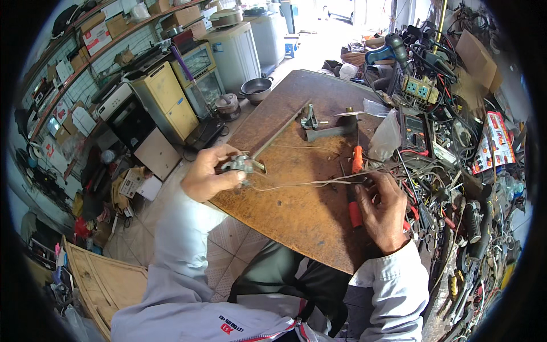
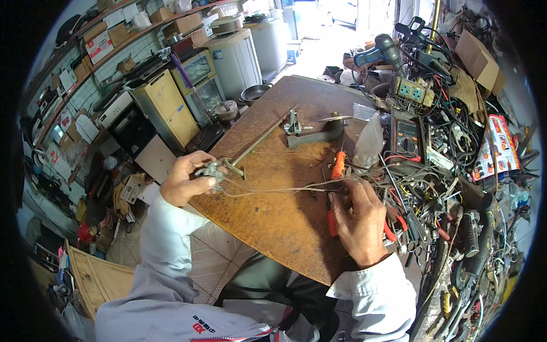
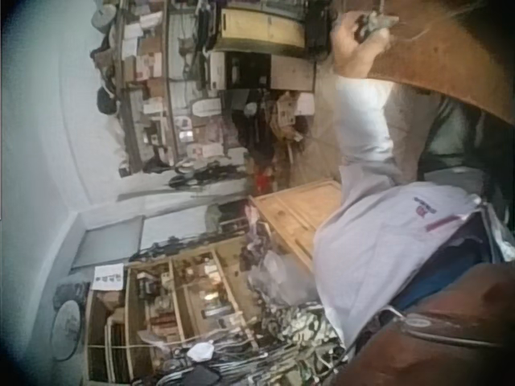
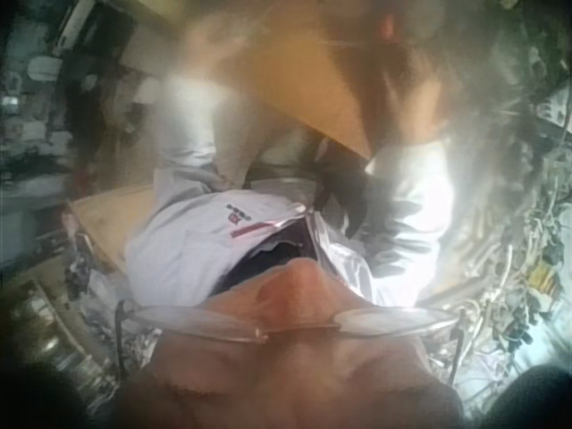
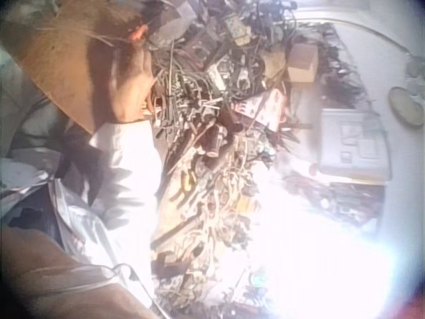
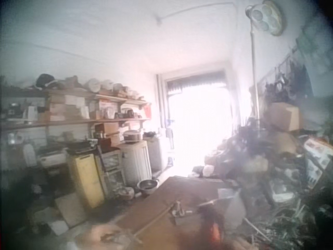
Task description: The person uses pliers and a screwdriver to disassemble and adjust a small electrical component on a cluttered workbench. They retrieve a wrench from a nearby bin and continue manipulating the component and wires.
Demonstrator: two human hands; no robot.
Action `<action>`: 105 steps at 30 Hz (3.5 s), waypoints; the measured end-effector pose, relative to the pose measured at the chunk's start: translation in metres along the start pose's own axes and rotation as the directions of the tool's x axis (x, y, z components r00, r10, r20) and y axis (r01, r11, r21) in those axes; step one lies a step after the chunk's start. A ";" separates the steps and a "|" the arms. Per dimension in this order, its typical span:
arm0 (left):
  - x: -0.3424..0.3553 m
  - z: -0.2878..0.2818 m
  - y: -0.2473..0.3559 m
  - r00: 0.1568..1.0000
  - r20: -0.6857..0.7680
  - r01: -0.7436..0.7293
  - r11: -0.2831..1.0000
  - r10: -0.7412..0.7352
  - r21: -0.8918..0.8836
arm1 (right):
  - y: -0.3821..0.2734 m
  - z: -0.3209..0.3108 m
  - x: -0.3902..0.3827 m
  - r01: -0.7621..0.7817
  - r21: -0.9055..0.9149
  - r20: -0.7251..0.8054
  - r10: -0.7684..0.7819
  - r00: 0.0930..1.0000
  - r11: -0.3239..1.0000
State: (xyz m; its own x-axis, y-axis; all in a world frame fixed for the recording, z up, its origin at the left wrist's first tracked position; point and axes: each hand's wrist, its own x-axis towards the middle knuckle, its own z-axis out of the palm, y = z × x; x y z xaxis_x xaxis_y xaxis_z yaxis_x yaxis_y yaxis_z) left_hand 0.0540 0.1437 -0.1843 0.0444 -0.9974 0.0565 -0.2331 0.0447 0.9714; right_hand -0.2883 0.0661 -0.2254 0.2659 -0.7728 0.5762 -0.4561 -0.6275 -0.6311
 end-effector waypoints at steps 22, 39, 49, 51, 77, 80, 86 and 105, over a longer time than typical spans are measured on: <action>0.037 -0.008 -0.051 1.000 -0.003 -0.023 0.993 0.023 -0.119 | 0.049 -0.034 0.002 -0.146 0.112 -0.041 0.151 0.988 0.983; 0.034 -0.007 -0.074 0.995 -0.090 -0.067 0.895 0.030 -0.442 | 0.048 -0.049 -0.002 -0.227 0.369 0.180 0.170 0.969 0.901; 0.036 0.002 -0.072 0.985 -0.171 -0.050 0.936 -0.011 -0.348 | 0.041 -0.055 0.000 -0.379 0.750 0.253 0.294 0.921 0.542; 0.035 0.010 -0.065 0.971 -0.236 -0.035 0.963 -0.031 -0.268 | 0.043 -0.054 0.001 -0.391 0.750 0.247 0.323 0.914 0.533; 0.031 0.106 0.005 0.730 -0.140 -0.243 0.445 0.669 0.862 | 0.032 -0.054 0.007 -0.442 0.791 0.211 0.489 0.846 0.424; 0.040 0.139 0.028 0.676 0.029 -0.546 0.474 0.736 0.691 | 0.039 -0.053 0.006 -0.437 0.787 0.206 0.482 0.852 0.436; 0.088 0.196 0.049 0.588 0.460 -0.802 0.407 0.665 0.437 | 0.051 -0.052 0.005 -0.462 0.771 0.252 0.457 0.853 0.438; 0.111 0.193 0.016 0.522 0.421 -0.831 0.330 0.742 0.448 | 0.036 -0.051 0.003 -0.485 0.668 0.315 0.375 0.872 0.565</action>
State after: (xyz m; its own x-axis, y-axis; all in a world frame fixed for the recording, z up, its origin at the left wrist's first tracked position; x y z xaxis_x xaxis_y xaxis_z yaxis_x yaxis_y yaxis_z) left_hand -0.1320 0.0233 -0.2071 -0.5586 -0.5110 0.6534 -0.5494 0.8181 0.1702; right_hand -0.3473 0.0461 -0.2201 0.3284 -0.9390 0.1019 0.1803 -0.0436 -0.9826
